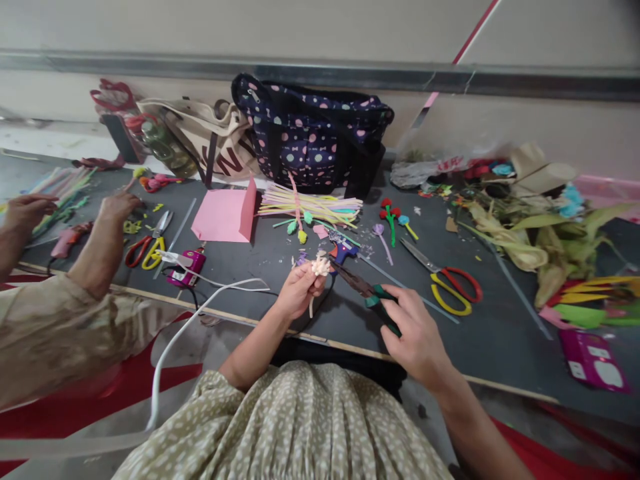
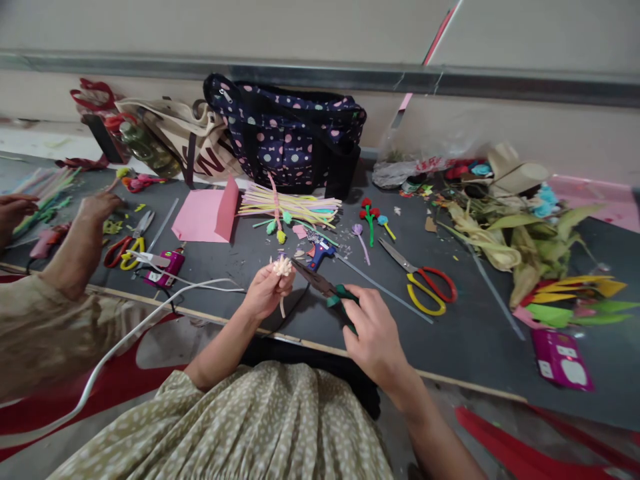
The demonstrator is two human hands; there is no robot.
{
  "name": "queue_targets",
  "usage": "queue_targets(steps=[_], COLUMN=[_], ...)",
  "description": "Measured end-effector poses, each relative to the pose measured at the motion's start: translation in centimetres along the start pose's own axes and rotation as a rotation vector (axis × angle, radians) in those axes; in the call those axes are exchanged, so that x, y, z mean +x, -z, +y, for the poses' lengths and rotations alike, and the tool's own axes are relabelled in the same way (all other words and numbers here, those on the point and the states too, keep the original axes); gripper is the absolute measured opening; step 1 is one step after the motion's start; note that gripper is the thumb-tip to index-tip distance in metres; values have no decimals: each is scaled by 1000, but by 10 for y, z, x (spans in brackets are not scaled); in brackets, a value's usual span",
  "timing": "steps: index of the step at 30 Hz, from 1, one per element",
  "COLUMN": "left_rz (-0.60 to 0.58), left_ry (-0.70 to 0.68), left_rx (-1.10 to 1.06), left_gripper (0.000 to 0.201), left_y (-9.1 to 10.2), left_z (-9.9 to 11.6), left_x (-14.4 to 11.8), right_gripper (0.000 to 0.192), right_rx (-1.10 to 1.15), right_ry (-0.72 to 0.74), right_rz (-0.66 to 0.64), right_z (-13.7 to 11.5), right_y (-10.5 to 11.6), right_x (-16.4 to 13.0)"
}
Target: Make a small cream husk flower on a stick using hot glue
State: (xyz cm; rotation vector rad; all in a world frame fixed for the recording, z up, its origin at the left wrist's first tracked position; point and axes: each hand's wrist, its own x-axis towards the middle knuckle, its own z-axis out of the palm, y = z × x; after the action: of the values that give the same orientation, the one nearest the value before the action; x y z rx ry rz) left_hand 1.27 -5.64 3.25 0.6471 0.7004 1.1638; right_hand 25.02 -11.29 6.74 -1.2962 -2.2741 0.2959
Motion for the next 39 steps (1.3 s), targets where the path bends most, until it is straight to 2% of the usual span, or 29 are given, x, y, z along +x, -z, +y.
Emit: queue_targets(steps=[11,27,33,39], left_rz=[-19,24,24,47], left_ry=[17,52,56,67], left_rx=[37,25,27,6], left_gripper=[41,44,44,47], left_y=[2,3,3,4], left_z=[-3,-2,-2,-1], left_x=[-1,-1,-2,-1], right_gripper=[34,30,24,39], right_rx=[-10,-192,-269,-64], right_ry=[49,110,115,13], right_rz=[-8,-21,26,61], right_z=[0,-1,-5,-1], right_y=[4,7,6,-1], right_x=[3,4,5,-1])
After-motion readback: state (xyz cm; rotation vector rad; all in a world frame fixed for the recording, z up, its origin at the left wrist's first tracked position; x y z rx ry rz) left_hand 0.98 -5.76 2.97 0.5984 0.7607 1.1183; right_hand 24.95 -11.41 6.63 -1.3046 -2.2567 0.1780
